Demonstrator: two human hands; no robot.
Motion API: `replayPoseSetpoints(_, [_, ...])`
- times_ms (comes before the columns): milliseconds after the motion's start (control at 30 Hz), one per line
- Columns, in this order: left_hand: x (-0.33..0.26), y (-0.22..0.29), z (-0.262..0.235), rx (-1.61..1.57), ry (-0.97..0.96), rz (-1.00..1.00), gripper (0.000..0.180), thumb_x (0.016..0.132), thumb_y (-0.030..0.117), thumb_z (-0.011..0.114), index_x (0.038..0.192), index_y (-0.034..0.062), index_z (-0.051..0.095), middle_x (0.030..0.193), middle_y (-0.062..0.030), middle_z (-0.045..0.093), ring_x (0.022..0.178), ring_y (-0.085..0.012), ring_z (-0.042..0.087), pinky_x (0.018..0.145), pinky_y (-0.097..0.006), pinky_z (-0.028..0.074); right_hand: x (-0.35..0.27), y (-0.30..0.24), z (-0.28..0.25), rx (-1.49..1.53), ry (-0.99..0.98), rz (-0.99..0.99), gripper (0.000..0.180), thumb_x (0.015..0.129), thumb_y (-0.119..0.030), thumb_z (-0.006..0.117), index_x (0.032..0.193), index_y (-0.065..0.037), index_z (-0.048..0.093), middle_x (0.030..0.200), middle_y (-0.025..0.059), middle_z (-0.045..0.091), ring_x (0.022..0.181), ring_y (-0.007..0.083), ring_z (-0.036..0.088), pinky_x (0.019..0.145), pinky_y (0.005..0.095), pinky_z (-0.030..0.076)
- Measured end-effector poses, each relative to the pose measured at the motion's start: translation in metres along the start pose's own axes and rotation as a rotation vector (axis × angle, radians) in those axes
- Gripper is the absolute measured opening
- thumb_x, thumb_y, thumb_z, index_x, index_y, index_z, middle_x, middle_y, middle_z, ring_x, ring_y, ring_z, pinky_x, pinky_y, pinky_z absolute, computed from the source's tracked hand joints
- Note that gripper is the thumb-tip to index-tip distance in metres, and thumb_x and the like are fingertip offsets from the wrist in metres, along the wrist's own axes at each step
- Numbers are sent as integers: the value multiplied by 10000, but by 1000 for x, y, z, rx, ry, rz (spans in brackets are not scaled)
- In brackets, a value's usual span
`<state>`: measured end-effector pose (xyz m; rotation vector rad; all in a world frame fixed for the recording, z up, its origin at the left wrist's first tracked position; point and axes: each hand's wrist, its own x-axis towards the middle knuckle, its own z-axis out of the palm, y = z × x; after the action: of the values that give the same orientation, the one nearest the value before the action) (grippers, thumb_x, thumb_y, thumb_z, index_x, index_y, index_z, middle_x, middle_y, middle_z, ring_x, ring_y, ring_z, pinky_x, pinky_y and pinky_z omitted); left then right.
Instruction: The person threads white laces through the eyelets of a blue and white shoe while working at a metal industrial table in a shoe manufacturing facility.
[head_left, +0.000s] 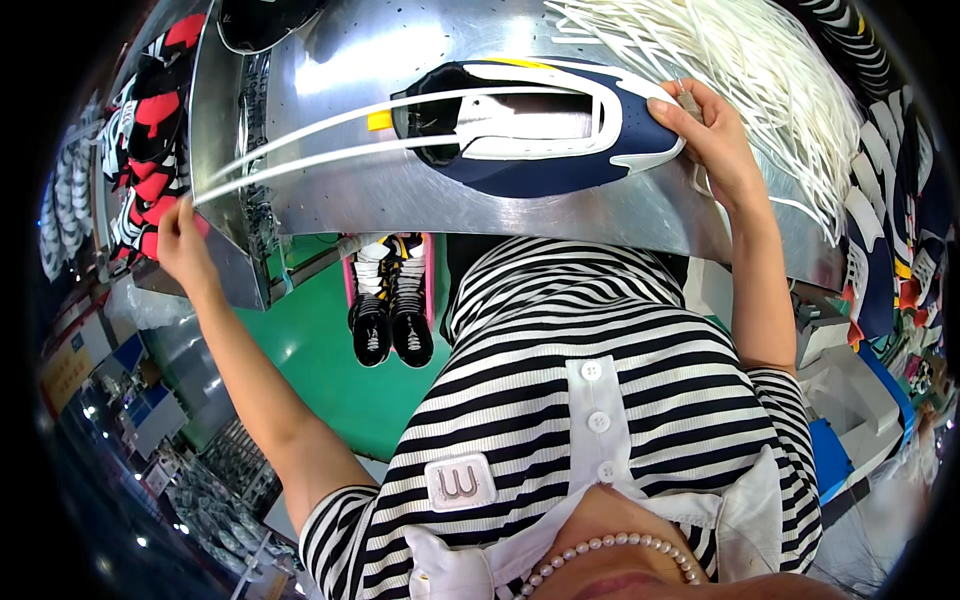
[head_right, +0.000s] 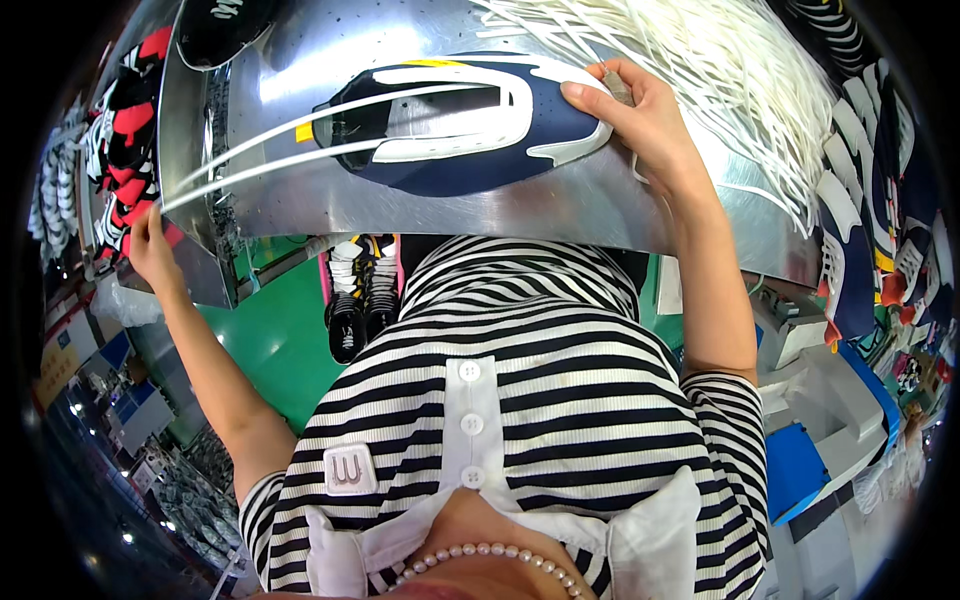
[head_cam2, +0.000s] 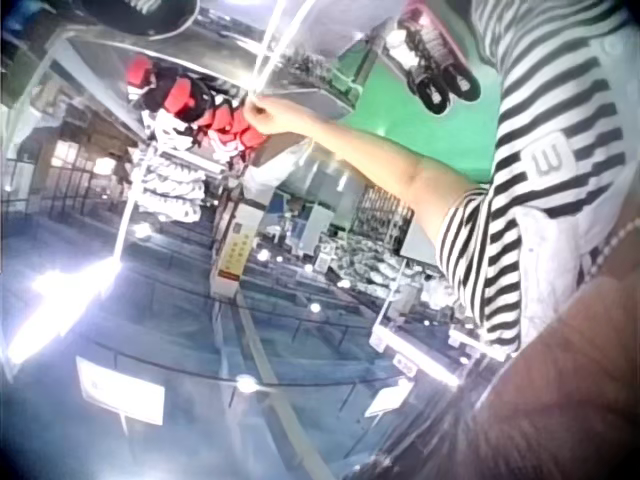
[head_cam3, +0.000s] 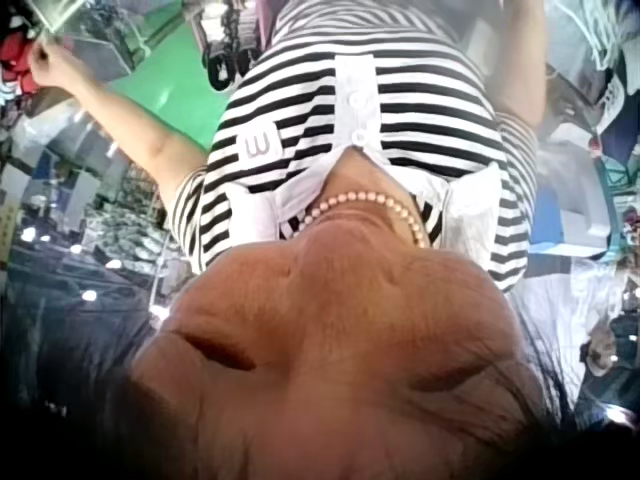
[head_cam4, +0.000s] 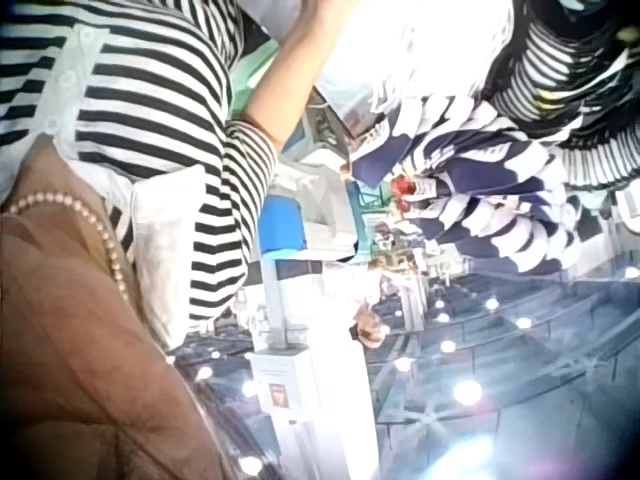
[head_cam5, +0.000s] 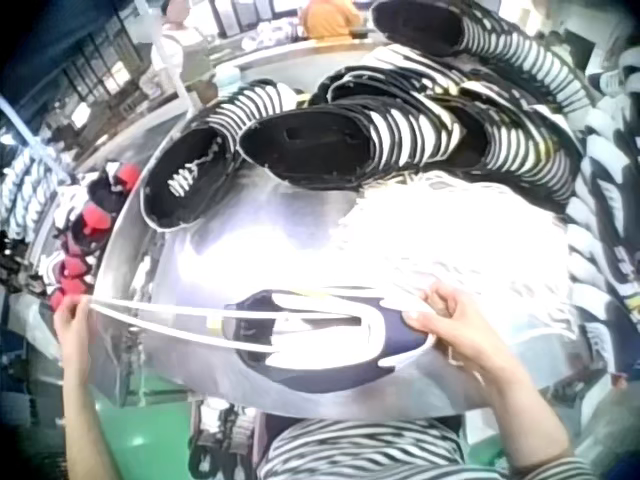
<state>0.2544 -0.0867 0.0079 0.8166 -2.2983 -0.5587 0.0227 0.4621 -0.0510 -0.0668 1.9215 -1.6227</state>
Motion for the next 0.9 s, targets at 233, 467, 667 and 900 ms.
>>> replayPoseSetpoints(233, [-92,286,89,-488,-746,840,71,844,80,653,832,12,672,1225,-173,630,1112,-281,553,881,-340,449,14,-2,0,-555,352,-472,362,835,-314,753,1055,-28,723,917,68,721,787,150,647,707,254,488])
replayPoseSetpoints(467, [-109,284,169,-419,-517,750,107,822,55,700,923,23,688,1188,-68,656,998,-187,569,826,-291,446,-7,-18,60,70,-49,-431,190,899,-171,691,1045,-48,704,887,-18,680,761,41,582,672,189,465])
replayPoseSetpoints(667, [-115,257,148,-220,-589,549,233,876,162,693,1030,-9,655,959,-111,658,853,-237,577,767,-342,465,9,-16,62,280,-15,-185,226,902,-155,673,1070,-5,649,875,35,704,781,82,638,666,207,476])
replayPoseSetpoints(900, [-110,250,129,-60,-1147,97,443,1031,358,489,1071,-44,672,814,-80,660,801,-108,584,751,-275,469,20,2,78,94,66,-267,342,842,-139,701,1150,-16,620,863,109,734,737,129,675,661,270,509])
